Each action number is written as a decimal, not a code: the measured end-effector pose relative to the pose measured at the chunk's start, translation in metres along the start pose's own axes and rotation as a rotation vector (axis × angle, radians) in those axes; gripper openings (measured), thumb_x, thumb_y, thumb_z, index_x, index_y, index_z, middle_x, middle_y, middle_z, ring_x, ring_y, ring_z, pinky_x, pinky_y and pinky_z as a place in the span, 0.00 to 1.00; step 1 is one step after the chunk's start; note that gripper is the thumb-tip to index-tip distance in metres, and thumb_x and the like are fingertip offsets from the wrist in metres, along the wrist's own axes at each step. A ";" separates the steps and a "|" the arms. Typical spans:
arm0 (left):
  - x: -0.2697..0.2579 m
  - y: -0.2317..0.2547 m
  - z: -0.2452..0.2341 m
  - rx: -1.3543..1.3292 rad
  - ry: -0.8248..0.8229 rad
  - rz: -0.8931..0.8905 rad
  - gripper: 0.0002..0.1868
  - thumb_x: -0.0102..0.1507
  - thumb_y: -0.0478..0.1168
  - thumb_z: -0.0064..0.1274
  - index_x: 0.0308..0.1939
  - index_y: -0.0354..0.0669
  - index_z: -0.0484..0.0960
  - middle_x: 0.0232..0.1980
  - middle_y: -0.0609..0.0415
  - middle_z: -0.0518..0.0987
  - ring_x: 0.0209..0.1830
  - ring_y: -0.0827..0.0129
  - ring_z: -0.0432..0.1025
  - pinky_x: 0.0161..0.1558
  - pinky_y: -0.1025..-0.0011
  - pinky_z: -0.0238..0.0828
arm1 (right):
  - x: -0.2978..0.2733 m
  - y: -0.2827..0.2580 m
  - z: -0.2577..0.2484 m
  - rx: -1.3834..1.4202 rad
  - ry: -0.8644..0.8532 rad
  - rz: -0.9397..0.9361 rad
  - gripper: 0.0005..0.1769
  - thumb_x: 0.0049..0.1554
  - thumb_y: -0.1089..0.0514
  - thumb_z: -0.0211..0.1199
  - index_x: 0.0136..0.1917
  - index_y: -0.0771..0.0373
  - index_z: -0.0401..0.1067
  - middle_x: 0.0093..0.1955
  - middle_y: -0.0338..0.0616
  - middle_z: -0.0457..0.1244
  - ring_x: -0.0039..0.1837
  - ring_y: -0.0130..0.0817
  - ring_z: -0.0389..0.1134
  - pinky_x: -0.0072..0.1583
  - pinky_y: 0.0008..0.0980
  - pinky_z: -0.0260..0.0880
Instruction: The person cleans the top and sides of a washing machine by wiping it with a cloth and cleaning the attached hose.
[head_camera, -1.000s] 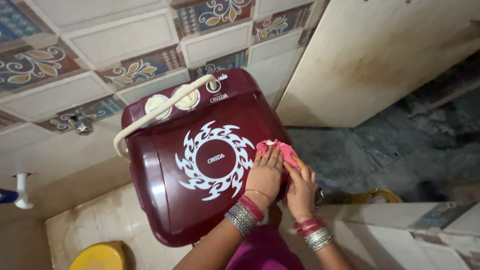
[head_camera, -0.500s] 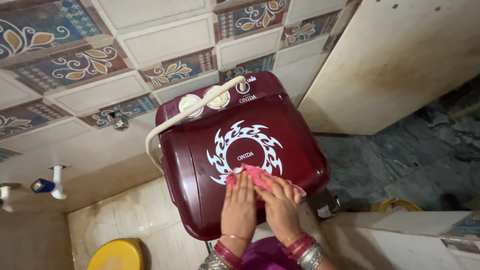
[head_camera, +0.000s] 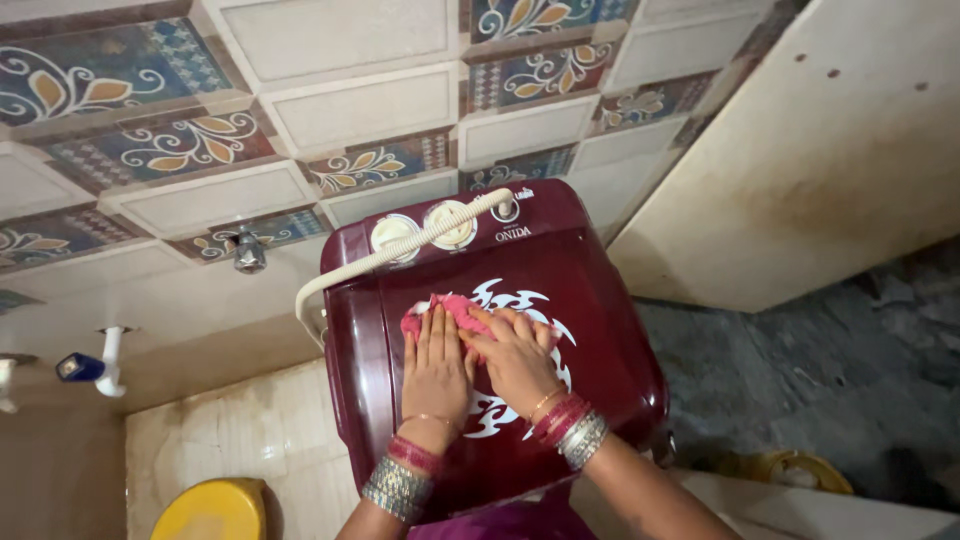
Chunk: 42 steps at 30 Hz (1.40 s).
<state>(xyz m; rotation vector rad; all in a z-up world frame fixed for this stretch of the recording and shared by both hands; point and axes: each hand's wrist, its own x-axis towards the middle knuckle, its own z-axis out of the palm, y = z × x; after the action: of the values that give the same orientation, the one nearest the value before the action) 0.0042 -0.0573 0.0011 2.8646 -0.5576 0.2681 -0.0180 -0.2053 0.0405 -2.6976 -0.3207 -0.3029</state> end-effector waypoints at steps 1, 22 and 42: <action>0.009 -0.002 0.003 -0.009 0.002 0.000 0.36 0.70 0.54 0.36 0.75 0.34 0.57 0.79 0.44 0.56 0.80 0.58 0.48 0.76 0.55 0.39 | 0.008 0.003 0.001 0.003 -0.004 -0.010 0.25 0.53 0.62 0.56 0.62 0.48 0.77 0.75 0.36 0.59 0.71 0.44 0.56 0.67 0.51 0.49; 0.113 0.066 0.023 -0.009 -0.104 -0.231 0.37 0.70 0.54 0.30 0.77 0.35 0.52 0.82 0.42 0.47 0.83 0.52 0.35 0.77 0.48 0.20 | 0.074 0.106 -0.015 0.054 -0.068 -0.014 0.29 0.57 0.64 0.56 0.68 0.40 0.74 0.74 0.28 0.61 0.72 0.39 0.56 0.70 0.50 0.45; -0.029 0.176 -0.010 -0.028 -0.297 0.355 0.41 0.63 0.46 0.41 0.77 0.30 0.51 0.82 0.40 0.48 0.83 0.53 0.37 0.77 0.50 0.22 | -0.173 0.099 -0.040 -0.018 0.181 0.321 0.22 0.56 0.62 0.56 0.62 0.54 0.76 0.75 0.37 0.59 0.76 0.44 0.54 0.72 0.48 0.48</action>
<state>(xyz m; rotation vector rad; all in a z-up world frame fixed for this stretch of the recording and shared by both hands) -0.0921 -0.2045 0.0346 2.7786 -1.1172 -0.1161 -0.1631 -0.3413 -0.0042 -2.6591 0.1676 -0.4498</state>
